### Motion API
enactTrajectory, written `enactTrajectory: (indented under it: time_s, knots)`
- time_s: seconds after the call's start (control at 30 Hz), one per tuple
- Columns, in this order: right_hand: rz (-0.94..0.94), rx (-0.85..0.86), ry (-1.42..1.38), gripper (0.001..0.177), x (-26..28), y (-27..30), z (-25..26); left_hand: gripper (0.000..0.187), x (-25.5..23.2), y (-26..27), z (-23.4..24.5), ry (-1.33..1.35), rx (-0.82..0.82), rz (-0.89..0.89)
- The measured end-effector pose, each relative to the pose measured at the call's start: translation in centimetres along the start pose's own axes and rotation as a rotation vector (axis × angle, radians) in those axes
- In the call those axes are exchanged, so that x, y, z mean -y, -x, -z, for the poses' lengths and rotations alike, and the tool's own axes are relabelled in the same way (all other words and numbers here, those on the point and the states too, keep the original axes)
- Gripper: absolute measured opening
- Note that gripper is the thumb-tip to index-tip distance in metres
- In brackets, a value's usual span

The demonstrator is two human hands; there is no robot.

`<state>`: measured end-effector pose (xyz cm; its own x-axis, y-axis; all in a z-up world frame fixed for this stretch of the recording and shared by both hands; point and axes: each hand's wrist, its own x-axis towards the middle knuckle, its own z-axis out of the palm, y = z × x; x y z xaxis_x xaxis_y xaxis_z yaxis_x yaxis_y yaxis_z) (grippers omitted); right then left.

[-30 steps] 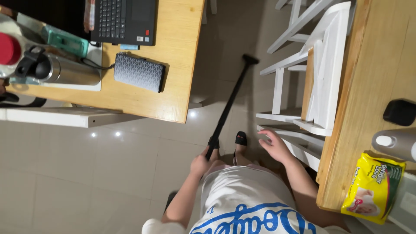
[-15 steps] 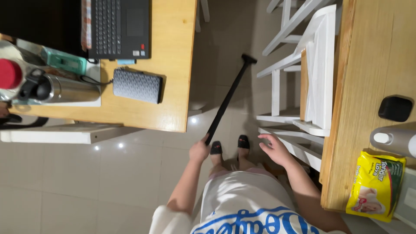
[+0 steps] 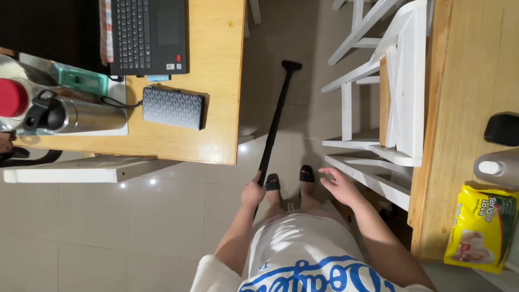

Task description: Vacuuming the floor around furniture and under a table.

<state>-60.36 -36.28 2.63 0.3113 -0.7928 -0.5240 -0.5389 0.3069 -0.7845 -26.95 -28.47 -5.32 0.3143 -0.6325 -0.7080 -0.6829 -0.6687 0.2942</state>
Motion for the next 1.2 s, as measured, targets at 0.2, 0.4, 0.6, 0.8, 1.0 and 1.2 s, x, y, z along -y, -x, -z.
enactTrajectory:
  time_s: [0.2, 0.4, 0.6, 0.8, 1.0, 1.2]
  knots:
    - [0.009, 0.007, 0.072, 0.035, 3.9, -0.8, -1.5, 0.082, -0.5, 0.1, 0.0, -0.008, 0.117, -0.014]
    - [0.04, 0.04, -0.036, 0.033, 1.2, -1.4, -4.4, 0.101, 6.4, 5.3, 0.3, 0.314, 0.285, -0.37]
    - [-0.018, 0.041, 0.072, 0.042, -4.1, -6.4, -13.6, 0.097, 1.9, 3.3, -0.2, 0.785, 0.373, -0.146]
    - [-0.243, -0.202, -0.198, 0.054, -2.6, -13.8, -18.1, 0.093, -7.3, -7.4, 1.6, 0.785, 0.303, -0.146]
    - [-0.129, -0.614, -0.144, 0.052, -4.0, -24.5, -13.5, 0.108, -7.2, -17.0, -8.9, 0.618, 0.03, -0.728]
    - [0.031, -0.562, 0.015, 0.048, -1.7, -32.6, -9.4, 0.104, -16.3, -17.7, 0.1, 0.69, 0.253, -0.329]
